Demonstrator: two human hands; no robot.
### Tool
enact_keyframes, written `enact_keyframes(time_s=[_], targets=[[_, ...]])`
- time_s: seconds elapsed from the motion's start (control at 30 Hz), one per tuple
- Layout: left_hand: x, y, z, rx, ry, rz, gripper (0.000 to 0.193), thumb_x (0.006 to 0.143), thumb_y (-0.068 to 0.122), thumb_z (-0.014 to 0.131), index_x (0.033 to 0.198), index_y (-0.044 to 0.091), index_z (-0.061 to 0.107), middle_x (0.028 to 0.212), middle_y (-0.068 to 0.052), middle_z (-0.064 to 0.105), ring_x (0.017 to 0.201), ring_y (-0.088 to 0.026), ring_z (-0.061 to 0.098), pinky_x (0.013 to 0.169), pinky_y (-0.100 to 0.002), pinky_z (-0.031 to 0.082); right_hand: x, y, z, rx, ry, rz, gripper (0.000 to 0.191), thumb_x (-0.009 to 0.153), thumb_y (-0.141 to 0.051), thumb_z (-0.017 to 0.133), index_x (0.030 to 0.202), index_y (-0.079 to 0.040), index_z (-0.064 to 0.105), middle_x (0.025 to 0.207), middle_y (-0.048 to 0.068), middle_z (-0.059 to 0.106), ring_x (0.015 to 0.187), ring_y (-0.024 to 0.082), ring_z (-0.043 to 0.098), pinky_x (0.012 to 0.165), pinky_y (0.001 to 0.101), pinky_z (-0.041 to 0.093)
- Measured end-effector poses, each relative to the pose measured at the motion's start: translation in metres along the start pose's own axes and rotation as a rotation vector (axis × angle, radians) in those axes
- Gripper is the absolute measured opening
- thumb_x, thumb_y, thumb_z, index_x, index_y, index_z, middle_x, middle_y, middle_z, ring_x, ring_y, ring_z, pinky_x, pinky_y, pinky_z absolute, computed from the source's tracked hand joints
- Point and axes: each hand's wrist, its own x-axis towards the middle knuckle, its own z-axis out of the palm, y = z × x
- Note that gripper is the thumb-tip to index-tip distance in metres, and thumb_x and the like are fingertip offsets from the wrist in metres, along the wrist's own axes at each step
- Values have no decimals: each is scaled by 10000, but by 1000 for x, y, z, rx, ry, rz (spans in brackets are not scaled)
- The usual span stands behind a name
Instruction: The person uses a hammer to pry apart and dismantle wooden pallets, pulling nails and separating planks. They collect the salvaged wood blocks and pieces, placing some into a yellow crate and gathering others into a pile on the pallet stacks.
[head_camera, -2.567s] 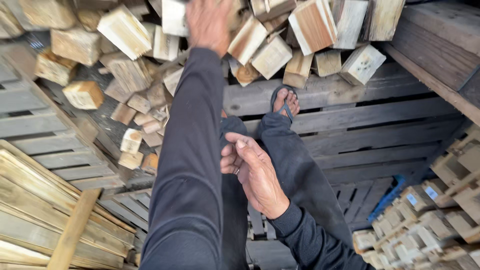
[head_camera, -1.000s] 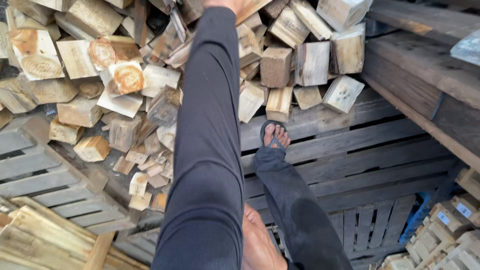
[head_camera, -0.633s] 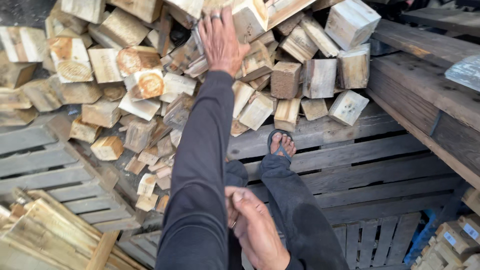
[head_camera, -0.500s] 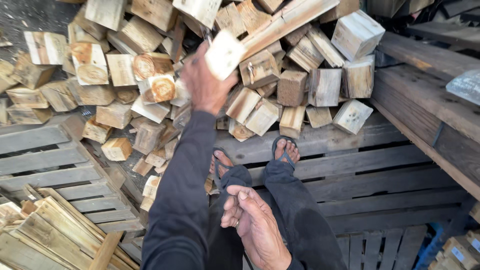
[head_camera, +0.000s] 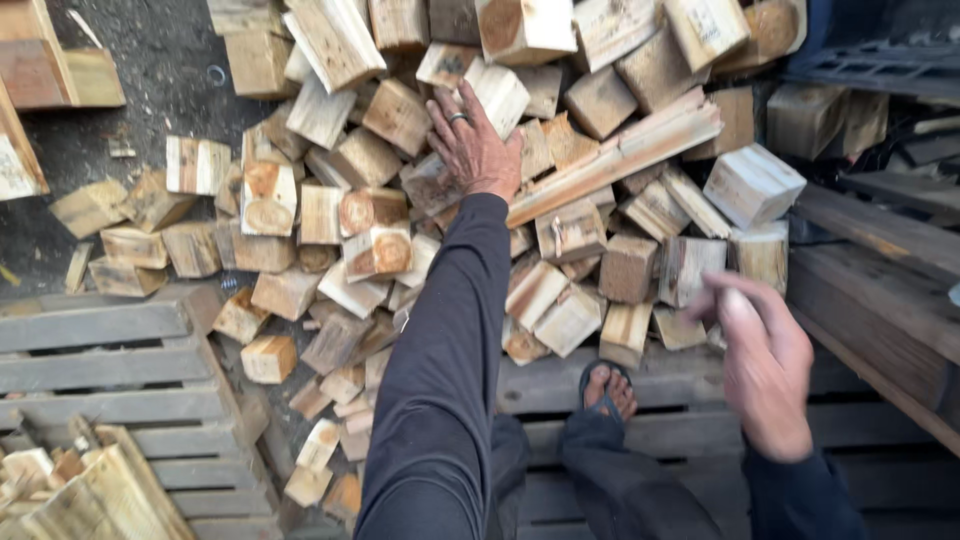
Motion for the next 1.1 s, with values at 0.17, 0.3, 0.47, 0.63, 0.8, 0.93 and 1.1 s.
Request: enact_keyframes(time_s=[0.17,0.3,0.47,0.63,0.8,0.93,1.1], targets=[[15,3,-1,139,20,72,952,913,503,717,1551,-30,254,1632,-223,220,1541,-425,132,1227,-631,129,144,99,26,-854,-31,-494,387,1086,-210,598,1423,-21,572,1402,197,568,1330,364,555,1161,472,440],[13,-1,0,112,-9,94,939,922,488,708,1557,-37,257,1624,-240,264,1512,-421,226,1219,-626,183,200,114,58,-1239,-12,-591,525,1084,-388,539,1522,-100,527,1614,213,419,1544,461,223,1184,680,153],[17,-2,-3,104,7,147,973,879,480,754,1534,-29,246,1587,-299,263,1465,-493,261,1156,-641,231,213,109,82,-1270,51,-592,494,1112,-478,455,1537,-240,540,1576,178,333,1581,423,133,1201,745,73],[19,-7,-29,43,-195,74,1100,799,441,836,1645,166,190,1529,-302,353,1441,-510,329,1188,-627,248,208,117,84,-1261,0,-579,482,1154,-478,429,1567,-250,531,1592,196,297,1598,426,122,1223,756,48],[13,-59,-74,251,-215,92,1106,698,546,875,1602,316,282,1506,-265,393,1385,-450,408,1132,-595,301,226,146,77,-1269,-37,-585,519,1122,-503,437,1565,-248,530,1582,215,276,1582,442,113,1189,767,16],[28,-176,-132,302,-113,-49,1107,688,674,863,1577,264,346,1456,-288,403,1367,-507,375,1126,-671,213,242,182,74,-1212,-47,-537,522,1103,-510,462,1553,-256,538,1600,201,270,1574,434,103,1180,770,-11],[10,-303,-177,485,224,-340,897,697,542,898,1419,153,535,1449,-263,469,1366,-531,387,1043,-735,262,251,211,69,-1175,-101,-527,499,1167,-491,454,1578,-226,546,1620,221,256,1591,461,68,1192,766,-33]])
